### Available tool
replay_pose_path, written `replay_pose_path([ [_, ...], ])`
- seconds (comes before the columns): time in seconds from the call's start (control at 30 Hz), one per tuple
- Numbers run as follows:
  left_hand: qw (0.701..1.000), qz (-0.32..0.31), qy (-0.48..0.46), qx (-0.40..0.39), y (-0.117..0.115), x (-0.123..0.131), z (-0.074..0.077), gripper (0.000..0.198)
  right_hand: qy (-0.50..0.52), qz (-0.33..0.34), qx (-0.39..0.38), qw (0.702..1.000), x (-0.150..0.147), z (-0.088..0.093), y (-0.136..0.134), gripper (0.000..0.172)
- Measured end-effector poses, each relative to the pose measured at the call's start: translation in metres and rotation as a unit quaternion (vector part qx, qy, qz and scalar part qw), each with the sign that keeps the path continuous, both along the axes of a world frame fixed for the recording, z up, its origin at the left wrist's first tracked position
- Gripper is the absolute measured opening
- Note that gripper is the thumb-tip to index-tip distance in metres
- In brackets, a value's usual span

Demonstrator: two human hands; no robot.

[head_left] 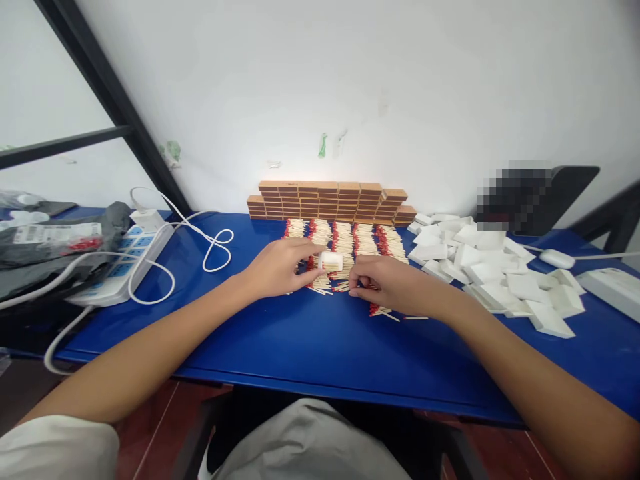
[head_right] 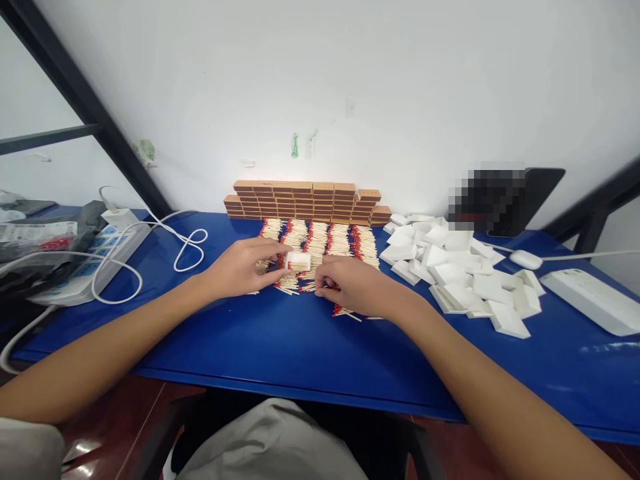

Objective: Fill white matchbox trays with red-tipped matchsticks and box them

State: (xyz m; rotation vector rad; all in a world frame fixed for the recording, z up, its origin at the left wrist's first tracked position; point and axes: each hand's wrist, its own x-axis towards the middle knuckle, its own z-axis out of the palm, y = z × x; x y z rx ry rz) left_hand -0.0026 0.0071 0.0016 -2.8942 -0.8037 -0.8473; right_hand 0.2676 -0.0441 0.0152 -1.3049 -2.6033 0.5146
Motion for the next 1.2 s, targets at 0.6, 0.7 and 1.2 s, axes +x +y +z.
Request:
replay_pose_path([
  [0.6, 1.0, -0.009, -0.002, -0.007, -0.002, 0.001, -0.001, 0.036, -0.002, -0.004, 0.008, 1.0, -0.001, -0.005, 0.003, 0.013],
  [0.7, 1.0, -0.009, 0.006, -0.008, -0.001, 0.001, -0.001, 0.034, -0.002, -0.006, 0.006, 1.0, 0.001, -0.007, 0.004, 0.014],
  [1.2, 0.998, -0.042, -0.051, -0.02, -0.012, 0.008, 0.001, 0.036, 0.163, -0.081, 0.098, 0.978, -0.008, 0.001, -0.002, 0.014],
])
